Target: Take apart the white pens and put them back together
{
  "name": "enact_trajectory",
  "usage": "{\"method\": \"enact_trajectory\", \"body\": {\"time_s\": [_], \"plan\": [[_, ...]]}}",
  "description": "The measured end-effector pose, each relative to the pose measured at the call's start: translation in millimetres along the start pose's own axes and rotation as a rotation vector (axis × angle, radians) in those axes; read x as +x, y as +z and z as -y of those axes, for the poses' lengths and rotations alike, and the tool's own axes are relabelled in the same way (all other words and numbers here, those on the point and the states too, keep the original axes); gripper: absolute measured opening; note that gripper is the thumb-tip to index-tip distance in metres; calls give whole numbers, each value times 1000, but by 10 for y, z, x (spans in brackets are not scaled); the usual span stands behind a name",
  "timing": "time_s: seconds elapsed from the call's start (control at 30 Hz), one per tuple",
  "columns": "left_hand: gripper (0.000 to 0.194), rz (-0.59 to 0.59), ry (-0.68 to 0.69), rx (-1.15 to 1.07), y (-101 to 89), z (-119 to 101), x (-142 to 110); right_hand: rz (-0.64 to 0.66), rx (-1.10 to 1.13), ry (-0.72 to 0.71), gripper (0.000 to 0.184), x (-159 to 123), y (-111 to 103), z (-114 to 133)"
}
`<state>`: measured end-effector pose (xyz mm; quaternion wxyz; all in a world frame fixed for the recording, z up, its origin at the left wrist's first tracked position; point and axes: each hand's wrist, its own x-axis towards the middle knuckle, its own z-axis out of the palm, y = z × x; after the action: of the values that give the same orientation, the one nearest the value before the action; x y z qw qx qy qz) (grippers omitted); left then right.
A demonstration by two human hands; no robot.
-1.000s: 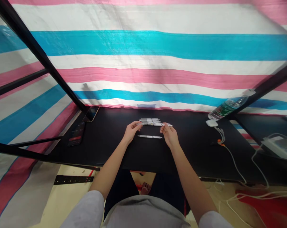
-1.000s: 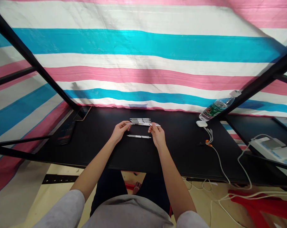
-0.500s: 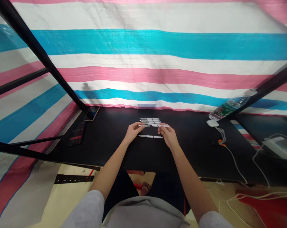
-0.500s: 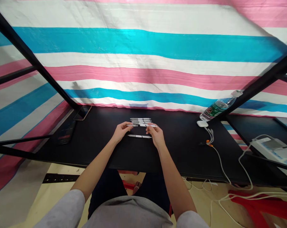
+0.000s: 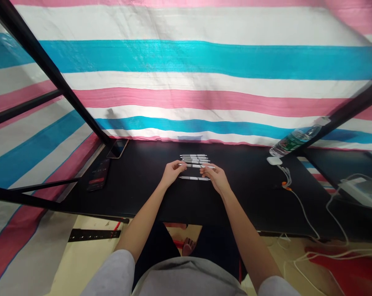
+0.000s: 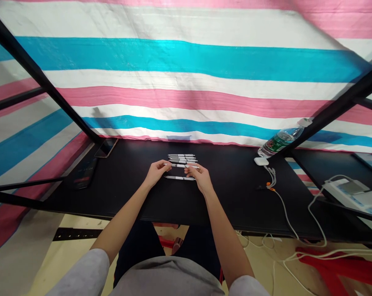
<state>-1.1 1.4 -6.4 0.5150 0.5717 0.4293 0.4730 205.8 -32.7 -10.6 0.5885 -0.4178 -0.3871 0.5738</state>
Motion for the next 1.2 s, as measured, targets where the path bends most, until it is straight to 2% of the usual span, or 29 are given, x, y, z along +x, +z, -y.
{"method": "enact_trajectory", "body": {"time_s": [0.27, 0.43, 0.53, 0.73, 0.93, 1.1, 1.2], "plan": [[30, 46, 13, -31, 24, -50, -30, -33, 53, 21, 33, 7, 10, 1], [43, 16, 39, -113, 42, -61, -13, -44, 83, 10, 35, 10, 12, -2], [39, -28, -7, -111, 30, -42, 5, -46, 82, 3, 35, 18, 1, -13], [31, -15, -16, -122, 16, -33, -3, -74, 57, -2, 39, 35, -12, -20], [44, -2, 4, -171, 39, -69, -3, -76, 61, -10, 36, 37, -20, -18], [35, -12, -28, -60, 20, -43, 0, -73, 29, -18, 36, 40, -35, -27], [33, 16, -8, -72, 18, -37, -3, -87, 32, -17, 36, 47, -41, -32]]}}
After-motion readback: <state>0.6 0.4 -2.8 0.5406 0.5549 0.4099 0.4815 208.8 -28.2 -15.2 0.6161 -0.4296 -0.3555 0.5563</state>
